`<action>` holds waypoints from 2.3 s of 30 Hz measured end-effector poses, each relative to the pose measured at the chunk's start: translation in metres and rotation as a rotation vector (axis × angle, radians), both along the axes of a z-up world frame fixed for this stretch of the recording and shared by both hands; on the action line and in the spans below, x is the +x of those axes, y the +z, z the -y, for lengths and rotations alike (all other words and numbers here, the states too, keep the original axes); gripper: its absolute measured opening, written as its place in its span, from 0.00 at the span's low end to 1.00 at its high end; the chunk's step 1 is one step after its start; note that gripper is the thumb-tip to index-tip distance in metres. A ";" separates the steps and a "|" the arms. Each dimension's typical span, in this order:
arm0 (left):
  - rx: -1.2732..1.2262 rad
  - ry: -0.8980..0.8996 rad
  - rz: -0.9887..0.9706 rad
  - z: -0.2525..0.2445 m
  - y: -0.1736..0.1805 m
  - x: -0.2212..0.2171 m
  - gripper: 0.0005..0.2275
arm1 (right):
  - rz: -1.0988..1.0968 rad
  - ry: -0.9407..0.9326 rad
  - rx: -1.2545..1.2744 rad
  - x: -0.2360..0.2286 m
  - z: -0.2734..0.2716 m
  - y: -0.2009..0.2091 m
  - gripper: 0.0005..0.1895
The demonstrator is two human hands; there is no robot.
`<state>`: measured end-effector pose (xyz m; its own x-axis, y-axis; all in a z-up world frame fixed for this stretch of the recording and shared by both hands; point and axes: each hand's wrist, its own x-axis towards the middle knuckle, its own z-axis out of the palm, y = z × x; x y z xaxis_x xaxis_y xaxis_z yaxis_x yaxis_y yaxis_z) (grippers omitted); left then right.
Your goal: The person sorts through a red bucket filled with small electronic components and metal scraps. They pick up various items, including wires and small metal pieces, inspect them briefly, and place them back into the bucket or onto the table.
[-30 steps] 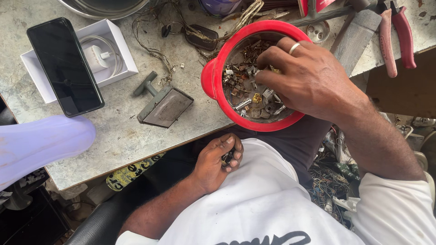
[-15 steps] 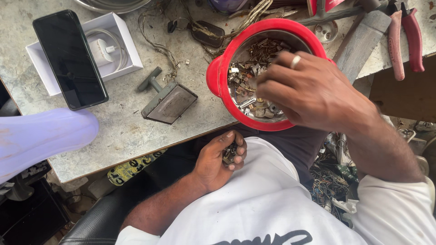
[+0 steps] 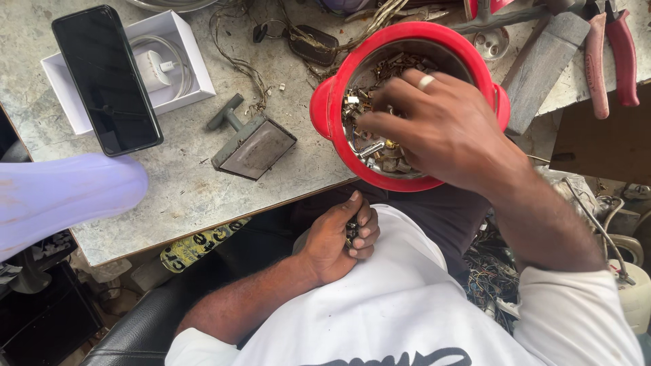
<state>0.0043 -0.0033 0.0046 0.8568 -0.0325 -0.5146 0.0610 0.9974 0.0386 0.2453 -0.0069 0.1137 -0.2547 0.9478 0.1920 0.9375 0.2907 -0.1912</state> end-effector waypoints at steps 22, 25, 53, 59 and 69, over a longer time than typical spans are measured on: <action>0.098 0.058 -0.083 -0.001 0.007 -0.002 0.17 | -0.489 -0.140 -0.073 0.018 0.016 0.013 0.11; 0.090 0.052 -0.073 -0.001 0.009 -0.004 0.18 | -0.583 -0.023 -0.115 0.005 0.026 0.020 0.10; 0.068 0.057 -0.026 0.002 0.001 -0.002 0.18 | 0.077 -0.149 -0.207 -0.010 -0.031 -0.009 0.17; 0.059 0.060 -0.029 0.000 0.002 0.001 0.17 | -0.025 -0.128 -0.261 -0.004 -0.038 -0.011 0.18; 0.065 0.112 -0.039 -0.009 0.013 -0.004 0.16 | -0.444 -0.074 -0.245 0.016 -0.021 0.012 0.15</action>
